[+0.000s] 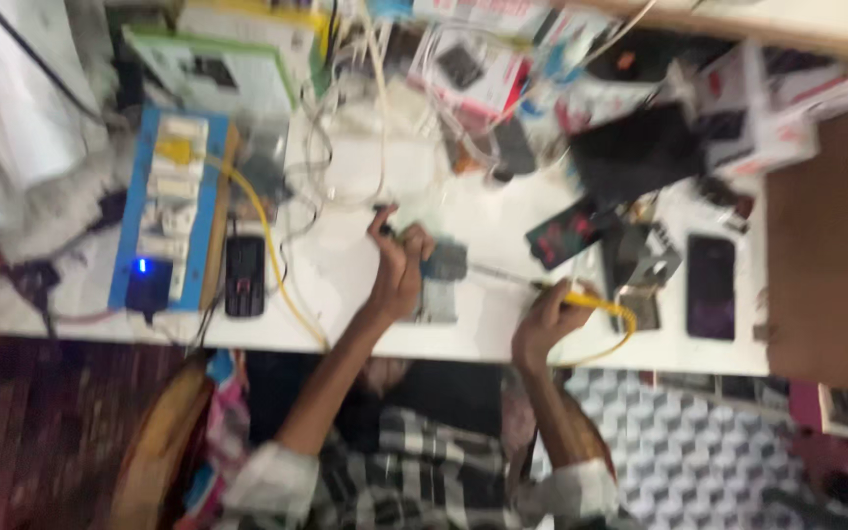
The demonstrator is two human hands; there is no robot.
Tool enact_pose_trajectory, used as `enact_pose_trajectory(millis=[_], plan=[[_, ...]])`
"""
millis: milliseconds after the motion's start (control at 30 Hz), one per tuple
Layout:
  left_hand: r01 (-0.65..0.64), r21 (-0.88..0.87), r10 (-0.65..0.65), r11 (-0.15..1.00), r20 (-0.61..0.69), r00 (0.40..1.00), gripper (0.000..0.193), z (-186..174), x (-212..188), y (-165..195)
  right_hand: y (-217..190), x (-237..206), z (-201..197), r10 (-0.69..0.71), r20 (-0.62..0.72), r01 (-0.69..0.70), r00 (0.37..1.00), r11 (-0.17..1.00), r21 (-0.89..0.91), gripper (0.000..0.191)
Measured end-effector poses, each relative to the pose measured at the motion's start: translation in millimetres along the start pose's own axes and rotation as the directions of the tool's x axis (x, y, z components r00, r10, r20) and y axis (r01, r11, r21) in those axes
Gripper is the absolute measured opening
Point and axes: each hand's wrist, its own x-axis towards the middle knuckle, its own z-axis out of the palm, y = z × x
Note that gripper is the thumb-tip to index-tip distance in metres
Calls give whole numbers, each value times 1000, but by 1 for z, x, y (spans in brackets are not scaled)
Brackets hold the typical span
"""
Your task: The person is soldering a small electronic component held in a vise on a cluttered workbench. They use a soldering iron and solder wire to join parts, occasionally adjusting the component's position.
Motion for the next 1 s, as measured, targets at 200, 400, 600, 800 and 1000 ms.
enact_pose_trajectory(millis=[200,400,600,800,1000], plan=[[-22,-14,21,1000,-61,998,51,7,5,13,-12,2,3,33,34,-37,999,991,131,16],[-74,6,74,997,2,997,51,-2,5,12,-13,-1,2,77,20,-79,997,987,137,16],[25,6,-25,1000,50,998,46,-9,7,15,-23,-1,5,124,72,-133,990,981,140,19],[-140,99,120,985,191,974,35,-16,7,16,-28,-9,3,107,135,-129,985,978,163,16],[-55,-4,55,999,98,994,35,-15,5,2,-12,-8,-4,94,57,-102,994,983,153,16]])
